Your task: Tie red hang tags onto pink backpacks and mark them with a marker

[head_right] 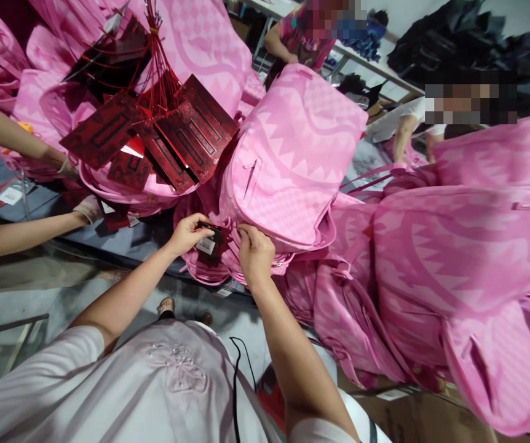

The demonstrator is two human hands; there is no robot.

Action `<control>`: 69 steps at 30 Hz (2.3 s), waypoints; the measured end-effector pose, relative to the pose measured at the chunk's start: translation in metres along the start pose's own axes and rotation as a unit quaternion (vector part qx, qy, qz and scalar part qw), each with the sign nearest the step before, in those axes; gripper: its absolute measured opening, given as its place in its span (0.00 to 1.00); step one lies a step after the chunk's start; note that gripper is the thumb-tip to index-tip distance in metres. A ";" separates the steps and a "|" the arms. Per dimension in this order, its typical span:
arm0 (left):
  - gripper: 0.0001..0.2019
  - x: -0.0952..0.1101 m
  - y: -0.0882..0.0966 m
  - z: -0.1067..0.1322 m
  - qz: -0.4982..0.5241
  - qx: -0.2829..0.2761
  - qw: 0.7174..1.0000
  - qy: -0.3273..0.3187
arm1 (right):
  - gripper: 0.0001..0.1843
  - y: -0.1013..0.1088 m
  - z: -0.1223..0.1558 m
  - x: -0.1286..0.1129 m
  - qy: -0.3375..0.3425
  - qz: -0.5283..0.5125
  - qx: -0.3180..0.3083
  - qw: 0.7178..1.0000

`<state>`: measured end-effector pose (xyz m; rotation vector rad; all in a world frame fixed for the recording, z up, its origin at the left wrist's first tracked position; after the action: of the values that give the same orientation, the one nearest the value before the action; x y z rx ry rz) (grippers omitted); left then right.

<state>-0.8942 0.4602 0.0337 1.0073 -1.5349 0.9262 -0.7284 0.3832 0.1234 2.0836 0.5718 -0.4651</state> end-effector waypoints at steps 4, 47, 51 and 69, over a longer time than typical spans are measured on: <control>0.16 0.010 -0.009 0.011 0.063 0.000 0.998 -0.020 | 0.15 -0.001 0.002 -0.001 -0.004 0.014 -0.014 1.000; 0.15 0.038 0.019 0.054 -0.102 0.091 0.991 0.001 | 0.06 0.014 0.077 -0.081 -0.030 -0.382 0.040 0.923; 0.17 0.047 0.013 0.068 -0.007 -0.009 1.000 0.023 | 0.05 0.013 0.066 -0.066 -0.121 -0.373 0.019 0.920; 0.09 0.071 -0.015 0.093 -0.188 0.044 0.980 -0.044 | 0.05 0.004 0.075 -0.055 -0.120 -0.243 -0.057 0.961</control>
<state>-0.9194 0.3590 0.0888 1.3617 -1.3200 0.6930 -0.7800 0.3055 0.1154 1.7336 0.9431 -0.9290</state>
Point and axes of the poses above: each hand's wrist, its own z-axis away from the middle knuckle, its own y-axis out of the back of the hand, x = y × z, the point moved 3 cm from there along -z, towards the middle knuckle, and after that the axes turned 6 degrees about -z, right-handed, at the moved point
